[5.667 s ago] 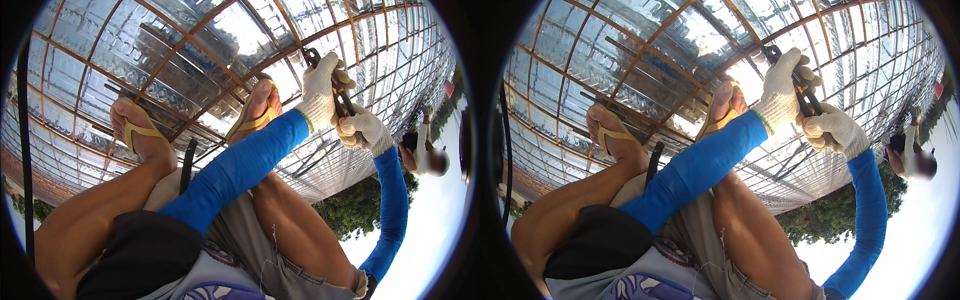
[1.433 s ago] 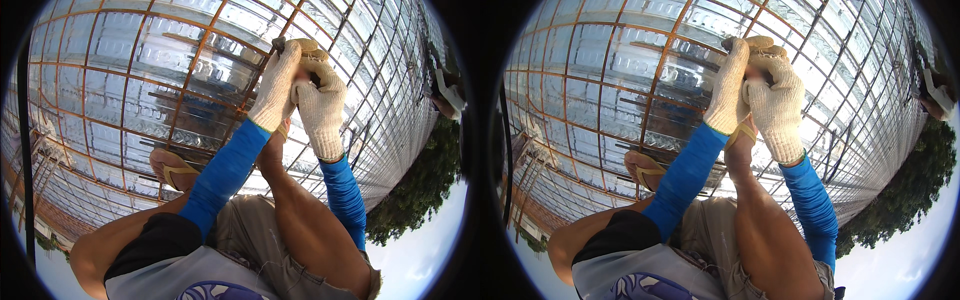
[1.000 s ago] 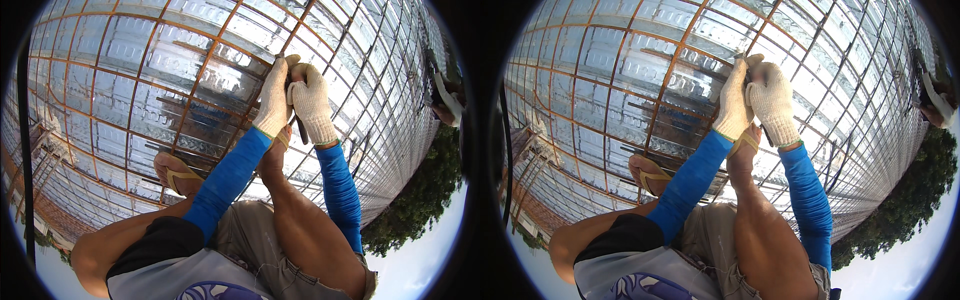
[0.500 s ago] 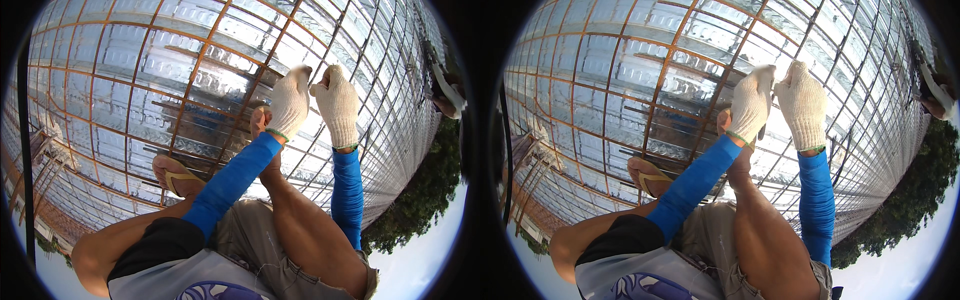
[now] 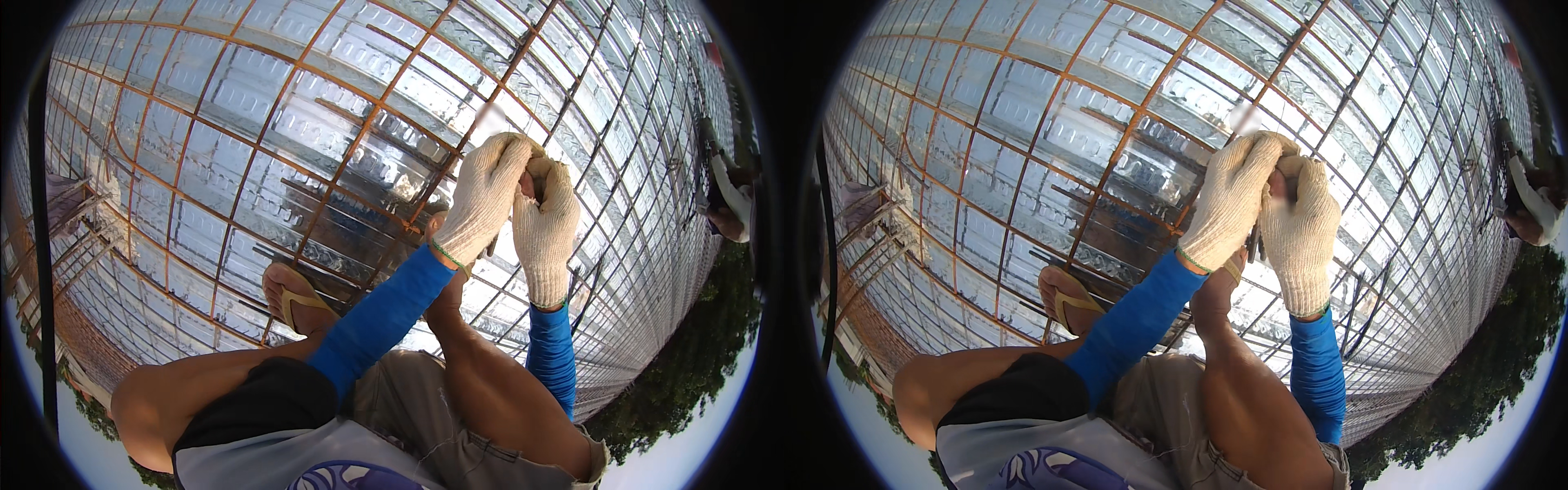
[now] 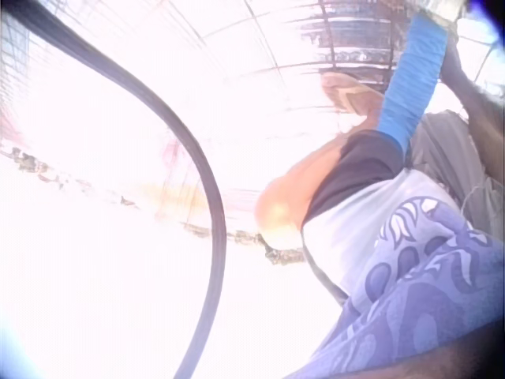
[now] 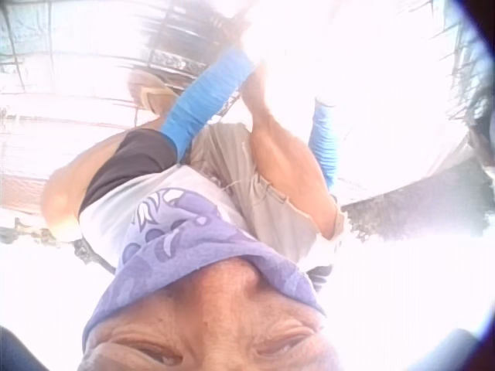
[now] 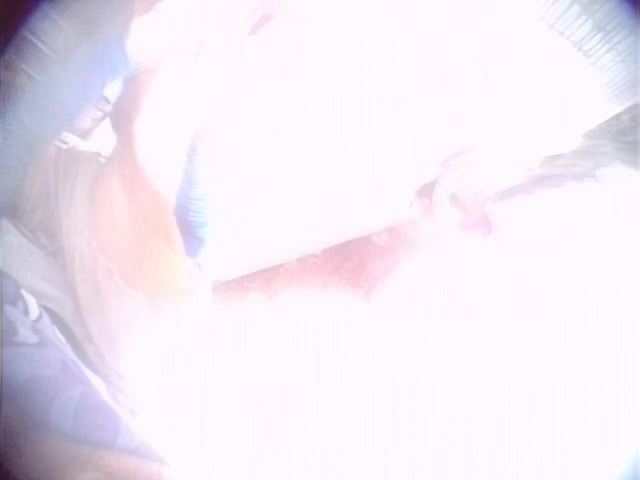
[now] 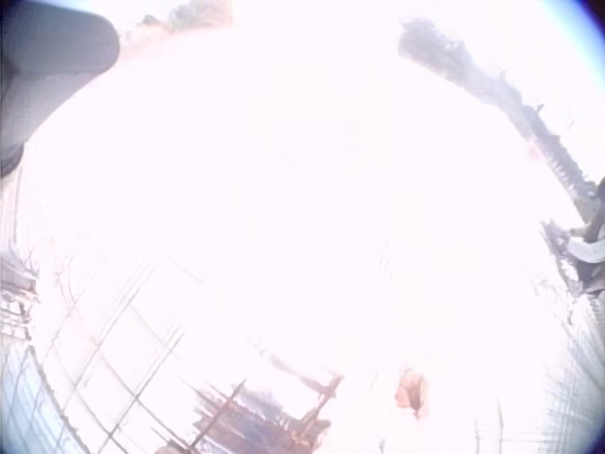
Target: The person works on a metal scaffolding structure, using pliers to twist and secure wire ties at the joints of the metal frame. The camera is mounted facing the worker's feet and the underside of the structure, showing the repetitive process of fastening the grid.
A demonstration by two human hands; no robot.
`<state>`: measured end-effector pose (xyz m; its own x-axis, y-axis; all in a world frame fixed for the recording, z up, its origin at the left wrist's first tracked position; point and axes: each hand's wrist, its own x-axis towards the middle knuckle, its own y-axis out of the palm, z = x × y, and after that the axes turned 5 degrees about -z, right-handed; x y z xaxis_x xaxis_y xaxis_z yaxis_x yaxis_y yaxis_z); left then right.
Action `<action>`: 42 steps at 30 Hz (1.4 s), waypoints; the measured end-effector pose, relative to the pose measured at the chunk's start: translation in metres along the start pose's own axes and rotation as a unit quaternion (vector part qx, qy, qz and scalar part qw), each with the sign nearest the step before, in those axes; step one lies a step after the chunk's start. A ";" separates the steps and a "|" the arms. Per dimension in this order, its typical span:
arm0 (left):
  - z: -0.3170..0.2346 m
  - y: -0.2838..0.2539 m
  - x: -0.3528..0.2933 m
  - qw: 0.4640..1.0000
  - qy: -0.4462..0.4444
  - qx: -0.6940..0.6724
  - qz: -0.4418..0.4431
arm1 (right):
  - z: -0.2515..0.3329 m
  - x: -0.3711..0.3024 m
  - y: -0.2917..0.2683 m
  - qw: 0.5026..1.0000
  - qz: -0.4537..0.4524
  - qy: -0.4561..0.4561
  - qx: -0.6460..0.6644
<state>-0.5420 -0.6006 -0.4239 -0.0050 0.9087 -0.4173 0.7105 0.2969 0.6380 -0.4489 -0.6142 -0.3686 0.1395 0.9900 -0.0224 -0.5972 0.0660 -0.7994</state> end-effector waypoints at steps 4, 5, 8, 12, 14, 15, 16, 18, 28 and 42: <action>-0.038 0.002 -0.002 0.993 -0.029 -0.102 -0.057 | 0.022 0.012 0.012 0.992 0.031 -0.043 0.118; -0.049 -0.003 -0.004 0.988 -0.024 -0.136 -0.075 | 0.042 0.015 0.014 0.990 0.057 -0.047 0.121; -0.099 0.016 0.000 0.988 -0.006 -0.140 -0.065 | 0.082 0.044 -0.027 0.980 0.098 -0.070 0.159; -0.185 0.024 0.002 0.982 0.174 -0.073 -0.011 | 0.154 0.100 -0.082 0.966 0.153 -0.132 0.162; -0.236 0.020 -0.015 0.978 0.203 -0.032 -0.025 | 0.225 0.112 -0.085 0.957 0.139 -0.147 0.208; -0.258 0.015 -0.027 0.977 0.214 -0.008 0.003 | 0.260 0.117 -0.085 0.944 0.143 -0.237 0.178; -0.272 0.014 -0.037 0.969 0.246 -0.015 0.018 | 0.288 0.119 -0.084 0.937 0.145 -0.264 0.178; -0.289 0.010 -0.048 0.953 0.300 -0.030 0.024 | 0.325 0.117 -0.081 0.920 0.175 -0.293 0.192; -0.305 -0.047 -0.071 0.948 0.312 0.023 -0.057 | 0.353 0.057 -0.040 0.923 0.188 -0.253 0.220; -0.304 -0.041 -0.096 0.941 0.329 0.075 -0.019 | 0.362 0.042 -0.035 0.924 0.132 -0.265 0.242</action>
<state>-0.7843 -0.6107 -0.2135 -0.4322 0.8977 0.0851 0.7921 0.3329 0.5116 -0.7081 -0.5297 -0.1237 -0.3914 0.8932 0.2213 -0.8560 -0.2650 -0.4439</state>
